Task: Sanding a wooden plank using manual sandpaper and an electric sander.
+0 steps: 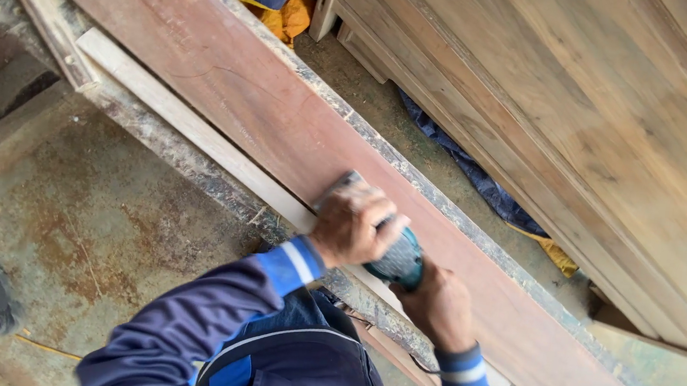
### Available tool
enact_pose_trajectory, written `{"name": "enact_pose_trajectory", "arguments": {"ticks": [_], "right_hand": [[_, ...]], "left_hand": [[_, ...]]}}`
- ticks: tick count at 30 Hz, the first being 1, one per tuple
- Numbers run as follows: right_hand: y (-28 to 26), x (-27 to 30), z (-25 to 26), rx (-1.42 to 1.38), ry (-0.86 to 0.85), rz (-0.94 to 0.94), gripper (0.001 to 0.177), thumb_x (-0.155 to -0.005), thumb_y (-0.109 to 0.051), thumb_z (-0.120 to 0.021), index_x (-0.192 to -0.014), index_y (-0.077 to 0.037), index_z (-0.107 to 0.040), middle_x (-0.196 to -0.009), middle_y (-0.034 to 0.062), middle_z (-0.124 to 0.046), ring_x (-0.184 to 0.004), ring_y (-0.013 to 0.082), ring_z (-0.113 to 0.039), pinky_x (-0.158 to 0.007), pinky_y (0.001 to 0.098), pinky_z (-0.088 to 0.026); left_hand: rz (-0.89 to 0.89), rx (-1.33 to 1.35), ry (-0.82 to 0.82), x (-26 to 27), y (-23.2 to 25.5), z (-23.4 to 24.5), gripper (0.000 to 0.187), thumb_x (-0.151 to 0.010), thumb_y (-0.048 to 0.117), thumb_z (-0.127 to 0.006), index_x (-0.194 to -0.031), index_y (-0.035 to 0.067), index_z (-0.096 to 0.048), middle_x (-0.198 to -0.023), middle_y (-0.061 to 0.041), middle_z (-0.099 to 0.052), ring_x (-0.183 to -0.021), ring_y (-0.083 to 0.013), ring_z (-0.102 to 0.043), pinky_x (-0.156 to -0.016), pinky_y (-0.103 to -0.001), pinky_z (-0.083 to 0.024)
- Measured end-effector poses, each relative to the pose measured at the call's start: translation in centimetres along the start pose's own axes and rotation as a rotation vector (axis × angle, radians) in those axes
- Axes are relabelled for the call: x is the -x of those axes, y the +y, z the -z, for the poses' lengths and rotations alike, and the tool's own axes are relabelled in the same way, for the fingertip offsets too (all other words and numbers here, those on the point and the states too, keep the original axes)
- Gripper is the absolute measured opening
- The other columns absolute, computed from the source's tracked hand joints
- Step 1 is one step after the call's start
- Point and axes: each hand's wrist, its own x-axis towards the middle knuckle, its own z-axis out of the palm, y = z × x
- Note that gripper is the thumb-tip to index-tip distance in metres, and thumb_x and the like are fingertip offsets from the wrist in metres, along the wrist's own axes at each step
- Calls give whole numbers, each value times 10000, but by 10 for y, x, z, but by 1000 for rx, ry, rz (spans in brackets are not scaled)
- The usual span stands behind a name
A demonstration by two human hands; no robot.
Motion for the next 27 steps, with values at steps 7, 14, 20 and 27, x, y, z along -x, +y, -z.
{"name": "enact_pose_trajectory", "arguments": {"ticks": [7, 14, 20, 27], "right_hand": [[-33, -11, -10, -67, 84, 41, 383, -702, -277, -844, -996, -82, -694, -754, 172, -727, -724, 377, -718, -643, 489, -568], [29, 34, -4, -55, 4, -61, 486, -704, -345, -869, -1081, -90, -696, -742, 185, -727, -678, 360, -727, -626, 469, -580], [121, 104, 5, -100, -10, -211, 527, -672, -379, -871, -1087, -92, -718, -767, 172, -761, -659, 329, -755, -625, 445, -595], [224, 178, 7, -140, -73, -417, 513, -630, -312, -928, -1063, -101, -752, -809, 175, -782, -718, 310, -795, -691, 419, -607]], "left_hand": [[-135, -107, 65, -11, -2, 48, 249, -986, 249, -620, -830, 74, -702, -803, -115, -713, -756, -325, -659, -700, -452, -532], [-95, -67, -31, 5, 23, -22, 285, -979, 268, -608, -798, 72, -708, -715, -107, -701, -596, -228, -625, -582, -393, -507], [-122, 102, -52, 17, 101, -105, 272, -951, 279, -628, -813, 52, -686, -761, -133, -691, -700, -276, -663, -686, -440, -533], [-226, 136, -260, 55, 157, -195, 449, -966, 446, -594, -997, 13, -710, -959, -191, -710, -863, -319, -704, -795, -468, -565]]}}
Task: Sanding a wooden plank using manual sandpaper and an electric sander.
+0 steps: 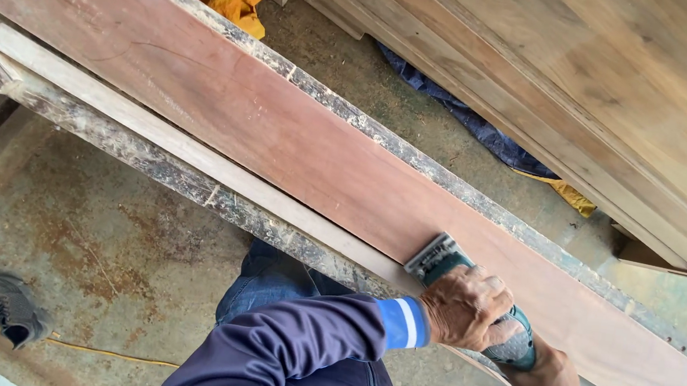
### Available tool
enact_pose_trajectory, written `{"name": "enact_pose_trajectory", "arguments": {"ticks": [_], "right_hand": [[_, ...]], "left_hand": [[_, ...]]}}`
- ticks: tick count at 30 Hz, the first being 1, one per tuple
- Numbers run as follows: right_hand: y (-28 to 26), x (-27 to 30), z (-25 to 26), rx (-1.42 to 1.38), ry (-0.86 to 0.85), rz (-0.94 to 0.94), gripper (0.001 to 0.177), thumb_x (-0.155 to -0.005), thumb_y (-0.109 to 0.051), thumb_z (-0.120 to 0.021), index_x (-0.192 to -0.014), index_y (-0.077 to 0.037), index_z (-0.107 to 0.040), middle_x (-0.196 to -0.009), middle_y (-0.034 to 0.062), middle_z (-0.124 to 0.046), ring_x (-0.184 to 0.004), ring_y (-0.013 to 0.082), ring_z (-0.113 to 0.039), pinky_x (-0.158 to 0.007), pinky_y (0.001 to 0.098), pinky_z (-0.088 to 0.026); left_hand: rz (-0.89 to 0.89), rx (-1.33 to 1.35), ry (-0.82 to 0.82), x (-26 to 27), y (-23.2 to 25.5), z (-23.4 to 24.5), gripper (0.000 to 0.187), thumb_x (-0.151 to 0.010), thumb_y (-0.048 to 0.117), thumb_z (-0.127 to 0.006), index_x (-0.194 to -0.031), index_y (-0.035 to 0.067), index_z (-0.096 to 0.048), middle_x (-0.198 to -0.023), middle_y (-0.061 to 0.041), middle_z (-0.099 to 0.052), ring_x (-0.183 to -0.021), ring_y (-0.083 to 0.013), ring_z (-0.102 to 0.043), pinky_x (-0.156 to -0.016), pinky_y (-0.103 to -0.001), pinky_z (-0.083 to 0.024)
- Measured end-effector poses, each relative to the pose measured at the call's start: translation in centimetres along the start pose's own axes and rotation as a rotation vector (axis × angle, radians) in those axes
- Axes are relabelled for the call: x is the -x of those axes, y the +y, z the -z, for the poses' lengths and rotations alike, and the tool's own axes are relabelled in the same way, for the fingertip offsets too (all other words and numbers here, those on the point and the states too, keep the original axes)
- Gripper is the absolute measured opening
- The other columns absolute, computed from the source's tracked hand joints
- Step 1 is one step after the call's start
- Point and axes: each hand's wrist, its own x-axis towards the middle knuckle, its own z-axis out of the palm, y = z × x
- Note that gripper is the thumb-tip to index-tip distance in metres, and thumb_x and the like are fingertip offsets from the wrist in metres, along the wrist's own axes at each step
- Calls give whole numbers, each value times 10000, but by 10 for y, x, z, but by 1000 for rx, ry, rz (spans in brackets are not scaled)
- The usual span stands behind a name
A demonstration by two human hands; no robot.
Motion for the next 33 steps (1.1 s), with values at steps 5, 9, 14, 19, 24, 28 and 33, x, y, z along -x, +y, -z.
{"name": "enact_pose_trajectory", "arguments": {"ticks": [5, 9, 14, 19, 24, 28, 33], "right_hand": [[-1, 3, 1, 57, 5, -20, 481, -640, -305, -927, -1047, -111, -760, -807, 175, -777, -735, 330, -780, -691, 425, -599], [-47, -10, -1, 42, 43, 82, 488, -620, -282, -892, -1049, -98, -749, -793, 177, -767, -711, 343, -761, -655, 433, -594], [-126, -36, -10, 60, 38, 197, 482, -688, -337, -870, -1097, -121, -735, -763, 142, -770, -636, 295, -766, -621, 418, -605], [-212, -52, -27, 85, 155, 296, 479, -651, -260, -865, -1095, -131, -740, -733, 179, -731, -643, 373, -714, -583, 474, -572], [-279, -69, -42, -68, 118, 422, 402, -712, -54, -695, -1101, -150, -729, -695, 147, -697, -626, 349, -700, -545, 490, -547], [-303, -73, -42, -89, 151, 351, 306, -748, -58, -686, -1041, -139, -719, -701, 135, -698, -624, 324, -703, -538, 470, -546], [-283, -77, -43, -198, 261, 379, 267, -699, -64, -712, -964, -99, -705, -708, 145, -701, -646, 334, -704, -547, 460, -551]], "left_hand": [[21, 31, -45, 2, 2, 0, 469, -954, 475, -582, -1015, 30, -715, -985, -178, -718, -908, -346, -708, -834, -483, -573], [-40, -26, 22, 5, -26, 28, 503, -991, 466, -579, -1038, -14, -720, -1014, -215, -732, -888, -343, -705, -814, -464, -582], [14, -72, 45, 16, -68, 97, 458, -984, 422, -605, -994, -17, -735, -915, -189, -734, -795, -313, -694, -738, -458, -574], [-14, -51, 142, 26, -91, 188, 302, -917, 279, -701, -954, -21, -713, -844, -165, -703, -771, -328, -682, -719, -467, -548], [86, -272, 128, 40, -121, 249, 230, -901, 166, -659, -1070, 29, -735, -1029, -172, -718, -976, -380, -667, -922, -488, -530], [54, -273, 95, 34, -141, 270, 198, -974, 132, -601, -1099, 33, -717, -1029, -162, -707, -906, -352, -671, -890, -434, -534], [16, -252, 25, 4, -140, 253, 193, -962, 143, -597, -1057, 24, -716, -985, -173, -701, -884, -360, -666, -858, -433, -528]]}}
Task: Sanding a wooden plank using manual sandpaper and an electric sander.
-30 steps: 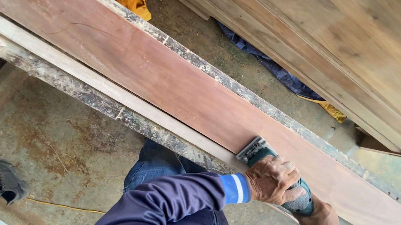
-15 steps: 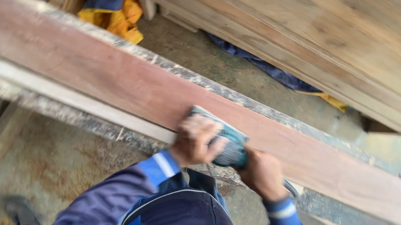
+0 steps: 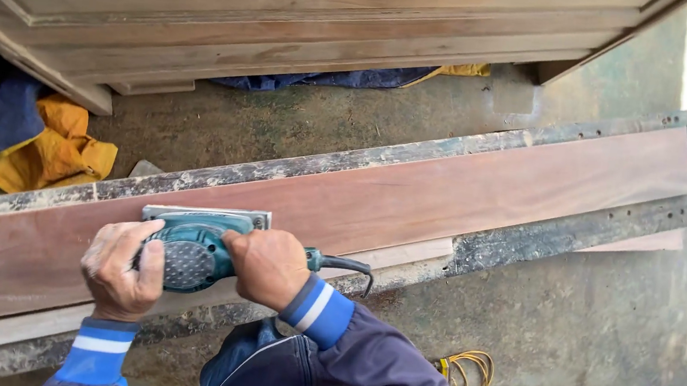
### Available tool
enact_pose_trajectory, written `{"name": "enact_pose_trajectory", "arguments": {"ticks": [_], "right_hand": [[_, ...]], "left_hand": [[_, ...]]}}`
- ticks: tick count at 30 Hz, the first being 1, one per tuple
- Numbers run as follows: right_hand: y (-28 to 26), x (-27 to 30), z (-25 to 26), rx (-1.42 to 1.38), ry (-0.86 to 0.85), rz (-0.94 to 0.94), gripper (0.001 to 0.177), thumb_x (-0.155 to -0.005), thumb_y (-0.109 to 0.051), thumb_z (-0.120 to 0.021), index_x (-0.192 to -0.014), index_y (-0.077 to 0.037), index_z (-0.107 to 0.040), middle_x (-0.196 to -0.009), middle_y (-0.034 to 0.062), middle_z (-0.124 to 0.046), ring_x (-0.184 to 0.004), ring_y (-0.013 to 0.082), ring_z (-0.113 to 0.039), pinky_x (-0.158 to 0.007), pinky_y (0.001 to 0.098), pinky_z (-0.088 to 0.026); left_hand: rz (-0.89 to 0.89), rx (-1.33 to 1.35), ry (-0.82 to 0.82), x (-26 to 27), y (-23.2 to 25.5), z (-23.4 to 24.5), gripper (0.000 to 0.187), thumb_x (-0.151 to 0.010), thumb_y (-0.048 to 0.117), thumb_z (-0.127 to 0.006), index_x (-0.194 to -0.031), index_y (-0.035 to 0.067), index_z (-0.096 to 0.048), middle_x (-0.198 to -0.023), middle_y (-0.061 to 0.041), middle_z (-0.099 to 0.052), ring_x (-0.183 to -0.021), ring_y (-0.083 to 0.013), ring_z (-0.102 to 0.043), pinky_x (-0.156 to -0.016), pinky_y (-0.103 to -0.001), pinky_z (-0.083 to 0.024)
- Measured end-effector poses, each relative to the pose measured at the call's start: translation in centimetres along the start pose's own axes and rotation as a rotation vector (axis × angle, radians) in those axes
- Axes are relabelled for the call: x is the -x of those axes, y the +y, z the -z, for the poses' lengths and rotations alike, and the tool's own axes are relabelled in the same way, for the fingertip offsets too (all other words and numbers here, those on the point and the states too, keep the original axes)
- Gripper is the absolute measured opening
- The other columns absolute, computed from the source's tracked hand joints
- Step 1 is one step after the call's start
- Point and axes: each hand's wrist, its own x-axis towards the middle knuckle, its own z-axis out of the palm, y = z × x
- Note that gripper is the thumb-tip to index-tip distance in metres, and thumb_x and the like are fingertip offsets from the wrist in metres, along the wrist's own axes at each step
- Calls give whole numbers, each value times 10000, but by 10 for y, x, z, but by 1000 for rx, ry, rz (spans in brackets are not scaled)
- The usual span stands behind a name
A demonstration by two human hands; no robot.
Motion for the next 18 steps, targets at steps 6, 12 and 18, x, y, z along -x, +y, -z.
{"name": "enact_pose_trajectory", "arguments": {"ticks": [6, 12, 18], "right_hand": [[67, 31, 41, 63, -60, -158, 365, -682, -45, -724, -1039, -120, -706, -696, 145, -705, -633, 331, -715, -562, 465, -576], [151, 85, 84, 95, -47, -319, 455, -732, -249, -836, -1142, -110, -694, -721, 156, -717, -639, 325, -722, -585, 460, -586], [224, 143, 139, 122, -87, -534, 390, -722, -398, -846, -1012, -157, -747, -835, 168, -757, -765, 359, -742, -700, 481, -593]], "left_hand": [[-128, 71, -52, -40, 44, -69, 221, -932, 178, -617, -1017, 3, -722, -925, -176, -716, -863, -343, -675, -843, -454, -552], [-207, 213, -104, -66, 103, -163, 231, -912, 221, -631, -945, 19, -739, -816, -142, -717, -739, -265, -672, -715, -407, -577], [-285, 298, -103, -87, 188, -244, 219, -870, 261, -675, -866, 44, -703, -777, -124, -683, -738, -277, -668, -744, -428, -556]]}}
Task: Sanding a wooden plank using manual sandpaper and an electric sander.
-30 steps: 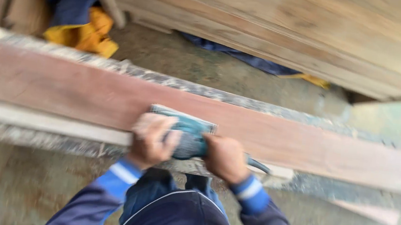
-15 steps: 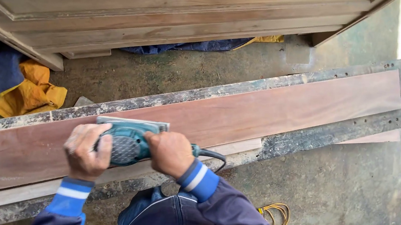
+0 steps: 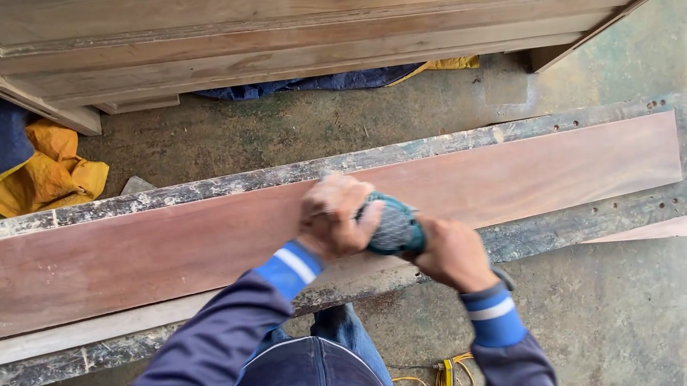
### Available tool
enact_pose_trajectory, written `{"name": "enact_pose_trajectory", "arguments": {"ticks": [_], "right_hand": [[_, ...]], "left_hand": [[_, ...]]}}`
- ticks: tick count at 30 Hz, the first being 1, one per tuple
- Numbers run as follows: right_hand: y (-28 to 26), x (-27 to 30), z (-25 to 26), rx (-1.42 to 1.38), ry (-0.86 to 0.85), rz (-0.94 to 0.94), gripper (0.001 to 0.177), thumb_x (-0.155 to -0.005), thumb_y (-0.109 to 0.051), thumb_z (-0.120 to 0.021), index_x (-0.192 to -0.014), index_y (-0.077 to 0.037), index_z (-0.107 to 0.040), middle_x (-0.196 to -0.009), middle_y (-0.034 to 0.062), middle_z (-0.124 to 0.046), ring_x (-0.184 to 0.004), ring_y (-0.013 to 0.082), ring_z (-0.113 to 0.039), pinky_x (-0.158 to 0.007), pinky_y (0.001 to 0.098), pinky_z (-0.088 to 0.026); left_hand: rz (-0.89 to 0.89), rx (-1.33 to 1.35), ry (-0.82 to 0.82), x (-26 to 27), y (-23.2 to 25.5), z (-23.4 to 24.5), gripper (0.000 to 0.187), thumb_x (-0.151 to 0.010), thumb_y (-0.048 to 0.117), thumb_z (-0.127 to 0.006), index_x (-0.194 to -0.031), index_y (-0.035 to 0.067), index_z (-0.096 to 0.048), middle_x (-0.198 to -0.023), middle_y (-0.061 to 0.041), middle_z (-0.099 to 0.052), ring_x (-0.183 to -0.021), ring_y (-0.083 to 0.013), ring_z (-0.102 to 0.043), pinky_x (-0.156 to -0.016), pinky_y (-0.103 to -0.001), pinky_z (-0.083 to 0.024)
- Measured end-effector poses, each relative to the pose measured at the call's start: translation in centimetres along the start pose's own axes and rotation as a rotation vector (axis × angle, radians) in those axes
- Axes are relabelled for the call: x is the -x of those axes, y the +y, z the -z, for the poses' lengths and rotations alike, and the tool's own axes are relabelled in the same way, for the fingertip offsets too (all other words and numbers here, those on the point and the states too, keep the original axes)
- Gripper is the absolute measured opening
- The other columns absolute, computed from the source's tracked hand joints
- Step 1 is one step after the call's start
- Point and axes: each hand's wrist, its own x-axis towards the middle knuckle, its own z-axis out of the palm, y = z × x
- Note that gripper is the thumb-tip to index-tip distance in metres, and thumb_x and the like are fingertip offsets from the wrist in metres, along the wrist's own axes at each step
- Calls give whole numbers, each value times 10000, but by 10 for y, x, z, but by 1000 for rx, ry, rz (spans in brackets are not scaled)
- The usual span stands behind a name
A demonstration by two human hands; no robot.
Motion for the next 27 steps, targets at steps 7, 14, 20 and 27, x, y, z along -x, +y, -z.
{"name": "enact_pose_trajectory", "arguments": {"ticks": [7, 14, 20, 27], "right_hand": [[112, 15, 29, 19, -27, -164, 441, -661, -416, -875, -1000, -160, -757, -881, 175, -762, -815, 377, -741, -753, 489, -586], [214, 11, 50, 8, 18, -216, 478, -604, -344, -905, -1009, -129, -770, -916, 191, -767, -897, 388, -734, -804, 475, -571], [219, -26, 69, 36, -29, -226, 478, -613, -333, -918, -1026, -132, -786, -911, 178, -788, -871, 360, -761, -818, 454, -583], [117, -82, 79, 219, -130, 20, 497, -624, -393, -909, -1042, -166, -767, -939, 178, -770, -869, 368, -741, -806, 472, -586]], "left_hand": [[41, 33, -159, -43, 54, -99, 296, -916, 351, -679, -843, 65, -673, -836, -148, -676, -812, -315, -650, -774, -463, -509], [77, 15, -119, -67, 92, -180, 380, -925, 445, -613, -918, 74, -692, -935, -162, -703, -869, -349, -662, -784, -497, -505], [115, -40, -73, -83, 77, -190, 423, -925, 472, -610, -984, 61, -691, -929, -171, -695, -857, -331, -663, -765, -486, -510], [117, -137, 80, -73, 29, -100, 326, -894, 407, -655, -847, 86, -687, -806, -129, -663, -774, -302, -644, -720, -463, -517]]}}
